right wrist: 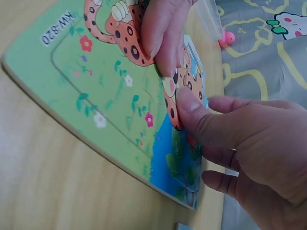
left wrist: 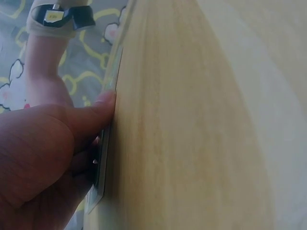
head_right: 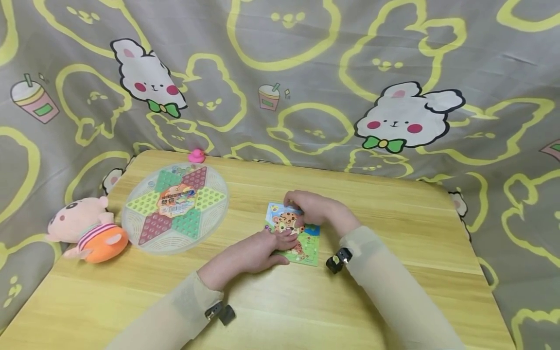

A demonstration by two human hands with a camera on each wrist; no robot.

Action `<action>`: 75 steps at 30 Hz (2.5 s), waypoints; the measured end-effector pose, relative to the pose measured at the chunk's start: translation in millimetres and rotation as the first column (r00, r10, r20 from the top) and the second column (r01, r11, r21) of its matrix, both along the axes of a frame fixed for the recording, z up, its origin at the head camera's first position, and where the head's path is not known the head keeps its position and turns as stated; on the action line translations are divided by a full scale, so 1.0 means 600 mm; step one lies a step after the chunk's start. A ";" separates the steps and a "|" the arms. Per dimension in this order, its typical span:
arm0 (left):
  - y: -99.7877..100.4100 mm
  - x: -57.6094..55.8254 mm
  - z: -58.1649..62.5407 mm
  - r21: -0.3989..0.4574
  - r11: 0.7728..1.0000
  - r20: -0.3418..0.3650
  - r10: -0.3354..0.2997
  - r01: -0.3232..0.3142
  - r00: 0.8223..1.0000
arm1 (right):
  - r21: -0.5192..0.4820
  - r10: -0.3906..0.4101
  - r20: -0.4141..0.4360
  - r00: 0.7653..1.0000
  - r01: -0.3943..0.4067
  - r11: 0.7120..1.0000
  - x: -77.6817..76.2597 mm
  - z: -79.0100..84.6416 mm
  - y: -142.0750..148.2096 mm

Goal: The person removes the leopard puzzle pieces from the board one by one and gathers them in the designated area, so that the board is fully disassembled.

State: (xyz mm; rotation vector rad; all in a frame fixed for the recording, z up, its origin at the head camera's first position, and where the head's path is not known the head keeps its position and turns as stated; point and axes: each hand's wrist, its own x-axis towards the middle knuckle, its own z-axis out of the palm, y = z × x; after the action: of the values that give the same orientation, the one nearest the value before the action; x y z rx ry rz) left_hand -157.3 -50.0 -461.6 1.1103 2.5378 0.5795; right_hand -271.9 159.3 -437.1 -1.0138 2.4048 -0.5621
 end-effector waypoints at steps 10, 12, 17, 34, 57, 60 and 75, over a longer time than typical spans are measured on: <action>-0.002 0.001 -0.001 0.016 1.000 0.000 -0.004 0.004 1.000 | -0.068 -0.095 -0.019 0.995 0.094 0.993 0.008 -0.013 0.012; -0.002 0.000 -0.003 0.021 1.000 -0.002 -0.006 0.006 1.000 | -0.092 -0.102 -0.022 0.995 0.100 0.991 0.011 -0.016 0.015; -0.003 -0.001 -0.003 0.021 1.000 0.011 -0.003 0.003 1.000 | -0.158 -0.127 -0.017 0.992 0.122 0.980 0.019 -0.022 0.020; 0.000 0.002 0.005 0.019 1.000 0.014 -0.014 0.014 1.000 | -0.301 -0.186 -0.038 0.982 0.166 0.939 0.049 -0.036 0.043; 0.002 0.001 0.006 0.009 1.000 0.025 -0.010 0.009 1.000 | -0.442 -0.237 0.023 0.971 0.223 0.869 0.071 -0.030 0.057; 0.001 0.002 0.007 0.014 1.000 0.030 -0.005 0.004 1.000 | -0.459 -0.250 0.034 0.968 0.237 0.856 0.076 -0.023 0.064; -0.001 0.003 0.007 0.009 1.000 0.058 0.018 -0.019 0.998 | -0.524 -0.351 -0.021 0.936 0.289 0.801 0.100 0.013 0.156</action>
State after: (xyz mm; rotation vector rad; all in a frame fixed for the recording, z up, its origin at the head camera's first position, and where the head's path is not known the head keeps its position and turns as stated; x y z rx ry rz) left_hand -155.5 -50.8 -457.5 1.0589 2.5014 0.6200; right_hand -212.0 252.7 -429.3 -0.8474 2.6126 -1.3653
